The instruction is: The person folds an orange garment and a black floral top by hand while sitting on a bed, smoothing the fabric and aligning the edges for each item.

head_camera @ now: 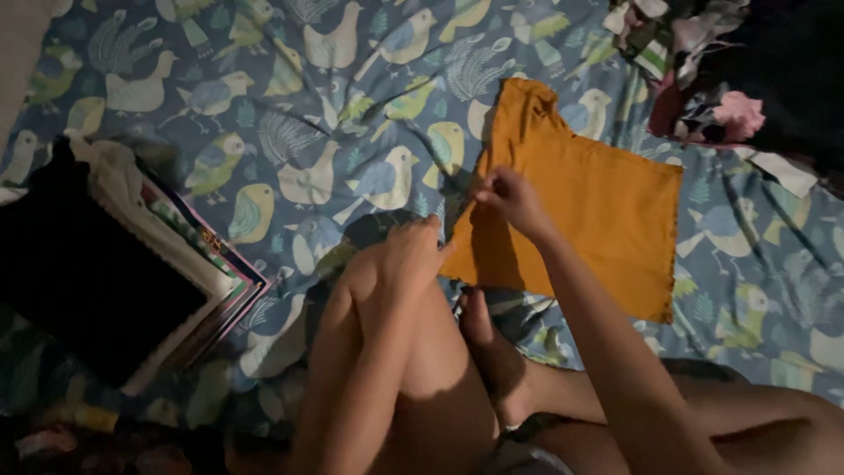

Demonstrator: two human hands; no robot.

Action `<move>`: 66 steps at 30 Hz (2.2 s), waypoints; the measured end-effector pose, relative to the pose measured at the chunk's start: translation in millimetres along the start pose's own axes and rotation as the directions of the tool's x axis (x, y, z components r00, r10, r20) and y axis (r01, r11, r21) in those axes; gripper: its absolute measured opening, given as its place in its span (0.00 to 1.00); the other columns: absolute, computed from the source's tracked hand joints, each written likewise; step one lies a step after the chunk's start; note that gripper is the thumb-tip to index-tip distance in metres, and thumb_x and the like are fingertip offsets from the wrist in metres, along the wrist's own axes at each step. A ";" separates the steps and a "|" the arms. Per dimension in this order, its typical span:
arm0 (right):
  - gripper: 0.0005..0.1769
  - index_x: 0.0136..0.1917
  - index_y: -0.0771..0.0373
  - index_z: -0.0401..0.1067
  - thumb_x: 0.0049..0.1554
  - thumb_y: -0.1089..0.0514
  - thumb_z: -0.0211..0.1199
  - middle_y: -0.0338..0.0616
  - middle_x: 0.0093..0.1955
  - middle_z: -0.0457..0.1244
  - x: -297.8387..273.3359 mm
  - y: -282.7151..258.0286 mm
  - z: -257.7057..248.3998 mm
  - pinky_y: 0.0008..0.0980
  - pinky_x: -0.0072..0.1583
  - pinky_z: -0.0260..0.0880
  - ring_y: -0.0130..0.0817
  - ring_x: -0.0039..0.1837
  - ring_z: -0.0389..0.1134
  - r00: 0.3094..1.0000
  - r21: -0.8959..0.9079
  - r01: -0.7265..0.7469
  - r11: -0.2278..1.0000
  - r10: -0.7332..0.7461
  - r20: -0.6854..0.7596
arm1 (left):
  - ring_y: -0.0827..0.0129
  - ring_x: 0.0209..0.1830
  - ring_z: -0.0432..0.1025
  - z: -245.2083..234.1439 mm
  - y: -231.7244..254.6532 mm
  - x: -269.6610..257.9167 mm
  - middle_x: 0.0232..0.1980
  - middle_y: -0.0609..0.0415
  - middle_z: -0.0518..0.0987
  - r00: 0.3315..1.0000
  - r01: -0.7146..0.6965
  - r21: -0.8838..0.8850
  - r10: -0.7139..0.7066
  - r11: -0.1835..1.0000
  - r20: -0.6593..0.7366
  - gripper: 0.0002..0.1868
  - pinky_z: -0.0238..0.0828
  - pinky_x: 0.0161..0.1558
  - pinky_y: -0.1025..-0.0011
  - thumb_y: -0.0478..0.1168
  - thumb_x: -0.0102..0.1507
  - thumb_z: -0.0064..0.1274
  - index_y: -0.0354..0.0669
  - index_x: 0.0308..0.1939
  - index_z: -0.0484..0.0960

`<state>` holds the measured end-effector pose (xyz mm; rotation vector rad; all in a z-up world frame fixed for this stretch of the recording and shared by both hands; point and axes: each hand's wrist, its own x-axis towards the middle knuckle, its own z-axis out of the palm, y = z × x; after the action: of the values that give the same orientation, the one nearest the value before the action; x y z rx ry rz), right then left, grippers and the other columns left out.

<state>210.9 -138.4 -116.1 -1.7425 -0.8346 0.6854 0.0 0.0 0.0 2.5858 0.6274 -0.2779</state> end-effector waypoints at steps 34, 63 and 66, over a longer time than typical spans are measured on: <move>0.19 0.59 0.65 0.64 0.57 0.70 0.67 0.46 0.57 0.66 -207.8 26.4 13.9 0.28 0.55 0.73 0.28 0.52 0.69 0.854 0.328 0.096 0.940 0.092 -0.511 | 0.51 0.41 0.80 43.4 10.0 -8.5 0.38 0.44 0.84 0.944 -0.266 0.377 0.318 0.887 -0.084 0.07 0.76 0.44 0.56 0.32 0.57 0.55 0.42 0.38 0.85; 0.16 0.54 0.66 0.69 0.54 0.69 0.69 0.42 0.45 0.65 -218.8 -23.9 5.6 0.26 0.45 0.70 0.25 0.42 0.68 0.778 0.081 -0.010 0.997 0.058 -0.626 | 0.56 0.43 0.79 39.1 16.0 -15.9 0.38 0.49 0.84 0.940 -0.258 0.436 0.328 0.862 -0.092 0.08 0.73 0.49 0.59 0.36 0.56 0.60 0.44 0.38 0.84; 0.19 0.55 0.67 0.69 0.51 0.70 0.70 0.44 0.47 0.66 -221.4 -26.3 3.3 0.27 0.45 0.69 0.27 0.43 0.67 0.789 -0.108 0.019 0.994 -0.081 -0.609 | 0.56 0.45 0.79 50.1 12.2 -8.8 0.42 0.48 0.84 0.969 -0.223 0.502 0.245 0.836 0.022 0.05 0.73 0.49 0.60 0.34 0.62 0.54 0.46 0.41 0.83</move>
<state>71.2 -308.5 -80.0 -1.8611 -0.4536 0.0100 -6.1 -37.0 -36.4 3.1423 0.2615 -0.3411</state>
